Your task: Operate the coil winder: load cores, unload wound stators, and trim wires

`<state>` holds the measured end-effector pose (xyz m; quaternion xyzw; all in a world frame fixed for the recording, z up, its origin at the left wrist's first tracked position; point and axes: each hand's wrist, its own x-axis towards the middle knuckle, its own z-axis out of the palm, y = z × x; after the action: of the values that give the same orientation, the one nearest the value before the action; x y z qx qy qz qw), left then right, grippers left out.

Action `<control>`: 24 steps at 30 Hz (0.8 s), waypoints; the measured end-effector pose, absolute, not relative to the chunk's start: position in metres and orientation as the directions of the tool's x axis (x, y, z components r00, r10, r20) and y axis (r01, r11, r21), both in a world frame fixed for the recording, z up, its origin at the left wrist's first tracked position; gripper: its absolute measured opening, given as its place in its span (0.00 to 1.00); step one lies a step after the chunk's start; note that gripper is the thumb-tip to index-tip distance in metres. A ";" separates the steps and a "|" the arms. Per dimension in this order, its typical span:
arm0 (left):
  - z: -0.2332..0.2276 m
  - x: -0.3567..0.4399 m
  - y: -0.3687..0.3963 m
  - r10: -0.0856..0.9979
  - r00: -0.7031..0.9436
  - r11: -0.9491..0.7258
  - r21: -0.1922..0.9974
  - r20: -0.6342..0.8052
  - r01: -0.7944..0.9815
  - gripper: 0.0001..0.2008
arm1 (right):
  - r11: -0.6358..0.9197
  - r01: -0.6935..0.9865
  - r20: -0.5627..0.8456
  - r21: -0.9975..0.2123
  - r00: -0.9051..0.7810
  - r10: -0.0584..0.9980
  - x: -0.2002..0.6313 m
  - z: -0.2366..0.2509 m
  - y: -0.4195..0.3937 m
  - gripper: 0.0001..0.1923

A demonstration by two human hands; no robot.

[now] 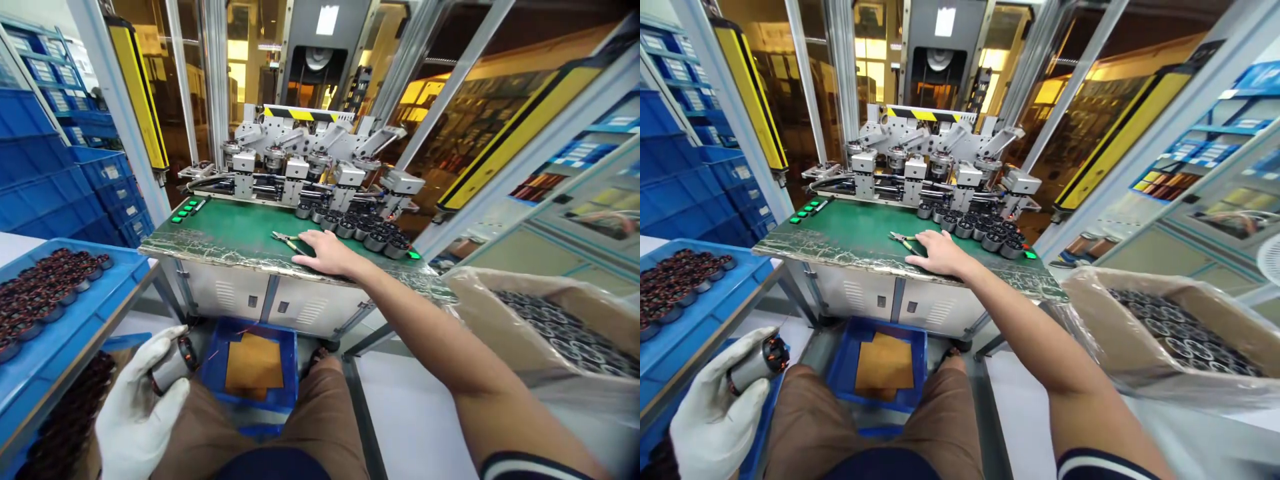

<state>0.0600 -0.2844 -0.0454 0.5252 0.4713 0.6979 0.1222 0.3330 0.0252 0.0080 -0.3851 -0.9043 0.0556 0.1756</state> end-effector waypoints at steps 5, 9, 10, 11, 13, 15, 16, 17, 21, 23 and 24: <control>-0.043 0.063 -0.274 0.677 -0.407 -0.543 0.790 0.613 0.285 0.26 | 0.819 0.573 0.332 -0.031 -0.767 0.549 0.353 -0.011 -0.046 0.32; -0.035 0.078 -0.264 0.688 -0.344 -0.573 0.770 0.638 0.282 0.23 | 0.894 0.421 0.519 -0.151 -0.736 0.434 0.349 -0.051 -0.123 0.34; -0.034 0.082 -0.262 0.688 -0.327 -0.582 0.762 0.648 0.284 0.22 | 0.891 0.356 0.531 -0.281 -0.716 0.453 0.345 -0.060 -0.143 0.34; -0.033 0.085 -0.261 0.690 -0.308 -0.590 0.755 0.655 0.285 0.22 | 0.864 0.276 0.524 -0.421 -0.703 0.480 0.340 -0.068 -0.162 0.33; -0.032 0.089 -0.261 0.702 -0.266 -0.601 0.750 0.661 0.276 0.23 | 0.757 0.103 0.493 -0.645 -0.700 0.516 0.329 -0.077 -0.194 0.31; -0.032 0.090 -0.262 0.714 -0.235 -0.607 0.750 0.660 0.262 0.25 | 0.669 -0.039 0.496 -0.742 -0.702 0.510 0.318 -0.079 -0.214 0.33; -0.032 0.090 -0.263 0.716 -0.228 -0.610 0.751 0.659 0.255 0.26 | 0.646 -0.094 0.512 -0.758 -0.700 0.499 0.313 -0.078 -0.220 0.35; -0.033 0.090 -0.264 0.717 -0.224 -0.612 0.750 0.660 0.249 0.26 | 0.630 -0.137 0.525 -0.765 -0.699 0.486 0.310 -0.076 -0.223 0.37; -0.034 0.090 -0.267 0.715 -0.225 -0.613 0.749 0.661 0.252 0.26 | 0.583 -0.217 0.542 -0.783 -0.699 0.467 0.301 -0.070 -0.221 0.39; -0.035 0.089 -0.268 0.717 -0.232 -0.603 0.752 0.657 0.266 0.26 | 0.564 -0.235 0.541 -0.792 -0.699 0.468 0.299 -0.070 -0.220 0.39; -0.035 0.089 -0.268 0.718 -0.237 -0.599 0.754 0.655 0.269 0.26 | 0.558 -0.241 0.541 -0.794 -0.699 0.468 0.298 -0.070 -0.220 0.39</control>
<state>0.0893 -0.2681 -0.0348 0.5942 0.4153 0.6680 0.1678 0.2978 -0.2198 -0.0698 -0.0713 -0.7958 0.4648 0.3816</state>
